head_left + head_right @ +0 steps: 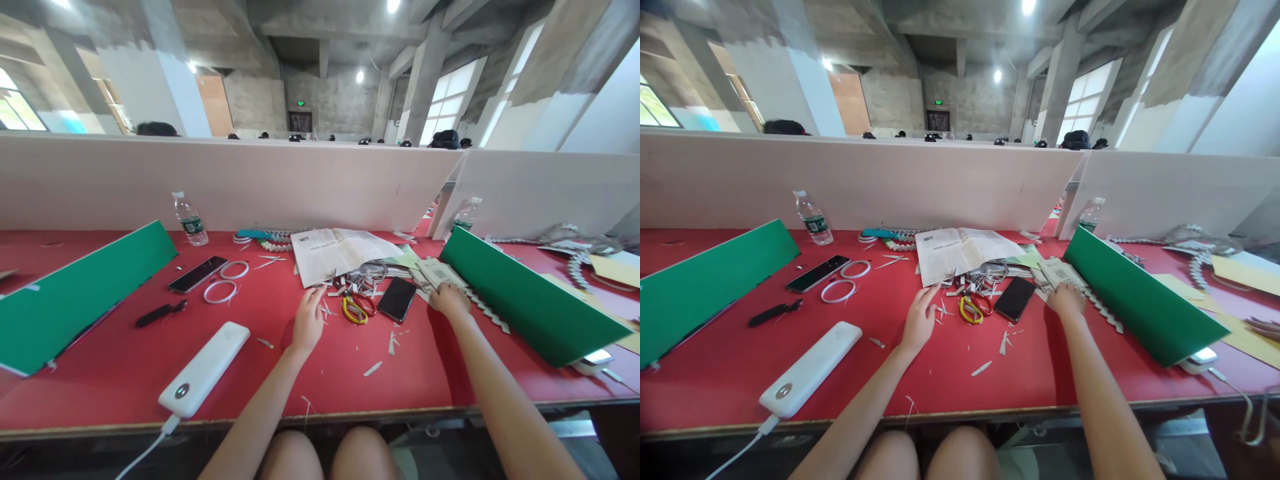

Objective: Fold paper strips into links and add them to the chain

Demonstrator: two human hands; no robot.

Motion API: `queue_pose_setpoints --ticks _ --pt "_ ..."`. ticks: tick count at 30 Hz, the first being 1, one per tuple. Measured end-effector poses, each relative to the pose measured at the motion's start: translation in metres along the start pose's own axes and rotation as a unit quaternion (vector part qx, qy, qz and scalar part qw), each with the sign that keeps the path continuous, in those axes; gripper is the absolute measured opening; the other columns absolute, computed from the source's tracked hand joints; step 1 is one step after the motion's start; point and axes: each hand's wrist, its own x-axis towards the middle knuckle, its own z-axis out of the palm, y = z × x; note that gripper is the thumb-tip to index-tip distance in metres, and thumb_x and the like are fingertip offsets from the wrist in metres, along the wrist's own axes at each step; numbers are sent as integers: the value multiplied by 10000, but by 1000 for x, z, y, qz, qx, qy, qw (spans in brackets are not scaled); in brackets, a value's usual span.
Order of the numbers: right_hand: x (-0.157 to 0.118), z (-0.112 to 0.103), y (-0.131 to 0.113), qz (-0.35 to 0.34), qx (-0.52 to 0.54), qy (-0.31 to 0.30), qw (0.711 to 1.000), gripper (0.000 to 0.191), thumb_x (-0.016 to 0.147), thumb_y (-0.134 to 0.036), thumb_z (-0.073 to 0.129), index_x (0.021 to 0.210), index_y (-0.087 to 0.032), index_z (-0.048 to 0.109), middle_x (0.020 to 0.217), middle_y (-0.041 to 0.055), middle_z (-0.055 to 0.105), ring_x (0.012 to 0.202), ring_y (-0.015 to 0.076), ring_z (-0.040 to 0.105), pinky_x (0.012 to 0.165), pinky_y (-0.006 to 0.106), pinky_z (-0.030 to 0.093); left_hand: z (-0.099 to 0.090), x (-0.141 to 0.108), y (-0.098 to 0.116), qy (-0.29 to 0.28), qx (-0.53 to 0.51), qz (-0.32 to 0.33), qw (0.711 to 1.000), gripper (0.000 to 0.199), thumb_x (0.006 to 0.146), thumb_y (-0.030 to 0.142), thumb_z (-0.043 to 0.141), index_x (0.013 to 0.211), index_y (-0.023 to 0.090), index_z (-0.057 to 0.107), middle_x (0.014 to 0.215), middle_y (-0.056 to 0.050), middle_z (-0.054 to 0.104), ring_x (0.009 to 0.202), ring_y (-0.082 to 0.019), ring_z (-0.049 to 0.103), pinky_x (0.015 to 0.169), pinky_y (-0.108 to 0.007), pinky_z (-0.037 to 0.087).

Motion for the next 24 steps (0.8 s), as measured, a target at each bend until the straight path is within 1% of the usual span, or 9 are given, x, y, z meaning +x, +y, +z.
queue_pose_setpoints --ticks 5,8,12,16,20,24 --pt "9 0 10 -41 -52 0 998 351 881 -305 379 1048 -93 604 1101 203 569 1040 292 541 792 376 434 1 0 0 -3 8 -8 1000 507 774 34 405 1234 238 465 1146 -73 503 1097 -189 478 903 -335 443" --pt "9 -3 9 -33 -52 -5 998 335 878 -287 378 1000 -104 630 1078 183 589 1006 283 567 764 354 449 1 -1 -2 -1 17 -6 1000 485 772 41 413 1213 232 474 1130 -73 512 1086 -197 482 909 -361 437" --pt "9 -6 6 -19 -55 -10 998 320 864 -242 368 955 -114 647 1056 173 609 973 282 593 724 354 466 2 -2 -3 -3 19 -5 1000 462 775 44 415 1196 223 480 1122 -78 518 1080 -203 490 905 -374 437" --pt "10 -4 3 -31 -63 -12 998 294 843 -181 391 950 -90 649 1010 197 624 922 282 618 719 361 469 2 -1 -4 -4 18 -10 1000 443 780 51 419 1186 217 483 1108 -82 525 1056 -205 509 887 -376 446" --pt "9 -3 8 -48 -65 4 997 274 842 -154 400 965 -94 637 1018 194 618 914 270 627 740 361 468 2 -2 -4 -7 16 -7 1000 443 779 51 420 1185 216 482 1094 -81 534 1041 -201 513 869 -360 454" --pt "9 -5 17 -20 -60 18 998 294 859 -192 387 1010 -69 607 1035 212 602 900 279 632 692 362 482 3 -2 -3 -12 18 -7 1000 455 774 44 411 1190 216 477 1075 -77 539 1019 -196 520 858 -352 455"
